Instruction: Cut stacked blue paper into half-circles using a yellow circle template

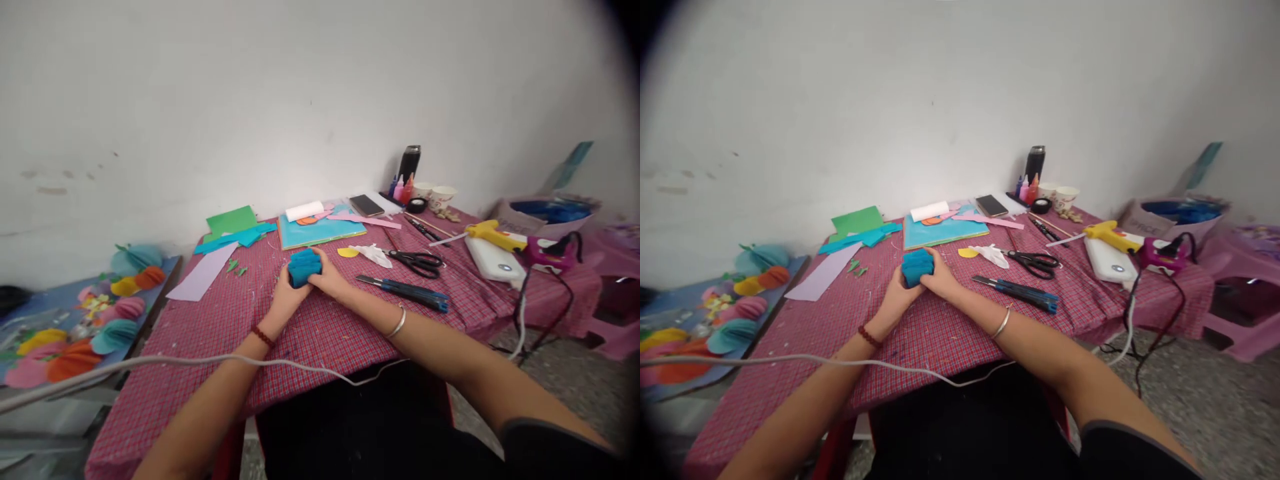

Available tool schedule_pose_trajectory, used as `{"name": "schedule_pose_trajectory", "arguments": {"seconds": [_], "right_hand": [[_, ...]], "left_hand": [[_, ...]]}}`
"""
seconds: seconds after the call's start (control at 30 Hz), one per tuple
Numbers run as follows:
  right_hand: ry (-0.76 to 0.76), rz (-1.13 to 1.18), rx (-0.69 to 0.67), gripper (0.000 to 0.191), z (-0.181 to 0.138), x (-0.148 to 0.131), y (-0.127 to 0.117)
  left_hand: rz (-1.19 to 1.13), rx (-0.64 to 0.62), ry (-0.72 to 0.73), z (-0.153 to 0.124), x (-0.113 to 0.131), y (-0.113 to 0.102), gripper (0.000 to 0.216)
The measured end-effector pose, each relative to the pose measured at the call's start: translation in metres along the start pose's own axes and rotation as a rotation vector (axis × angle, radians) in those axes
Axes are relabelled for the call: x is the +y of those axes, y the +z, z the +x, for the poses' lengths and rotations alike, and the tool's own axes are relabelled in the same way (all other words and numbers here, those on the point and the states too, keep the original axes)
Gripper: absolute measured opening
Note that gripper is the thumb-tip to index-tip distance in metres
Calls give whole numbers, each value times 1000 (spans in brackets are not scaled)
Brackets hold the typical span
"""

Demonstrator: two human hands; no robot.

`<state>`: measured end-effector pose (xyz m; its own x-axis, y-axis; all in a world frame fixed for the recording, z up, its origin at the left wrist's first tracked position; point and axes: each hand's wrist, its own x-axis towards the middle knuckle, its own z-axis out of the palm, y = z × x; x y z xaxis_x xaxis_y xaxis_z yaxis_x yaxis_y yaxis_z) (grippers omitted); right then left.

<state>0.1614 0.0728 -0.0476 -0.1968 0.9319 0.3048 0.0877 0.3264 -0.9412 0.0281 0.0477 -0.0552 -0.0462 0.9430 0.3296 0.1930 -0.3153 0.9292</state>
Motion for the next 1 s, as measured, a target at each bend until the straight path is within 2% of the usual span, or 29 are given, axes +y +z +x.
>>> {"name": "schedule_pose_trajectory", "arguments": {"seconds": [0.13, 0.23, 0.3, 0.47, 0.6, 0.8, 0.9, 1.0], "right_hand": [[117, 126, -55, 81, -2, -2, 5], [103, 206, -104, 80, -5, -2, 6], [69, 279, -82, 79, -6, -4, 5], [48, 349, 68, 48, -3, -9, 5], [42, 319, 97, 27, -2, -11, 11], [58, 360, 102, 26, -1, -13, 13], [52, 388, 100, 27, -3, -12, 13], [67, 341, 110, 29, -6, -10, 16]], "left_hand": [[-66, -7, -13, -2, -2, 5, 62], [-43, 49, -4, -4, 2, 5, 61], [-2, 83, -18, -5, 6, 4, 58], [63, 2, -2, -7, 15, 7, 55], [91, -24, 25, -9, 16, 14, 57], [34, 77, 61, -7, 12, 18, 63], [128, 147, -7, -7, 9, 16, 69], [118, 125, -76, -8, 6, 17, 72]]}}
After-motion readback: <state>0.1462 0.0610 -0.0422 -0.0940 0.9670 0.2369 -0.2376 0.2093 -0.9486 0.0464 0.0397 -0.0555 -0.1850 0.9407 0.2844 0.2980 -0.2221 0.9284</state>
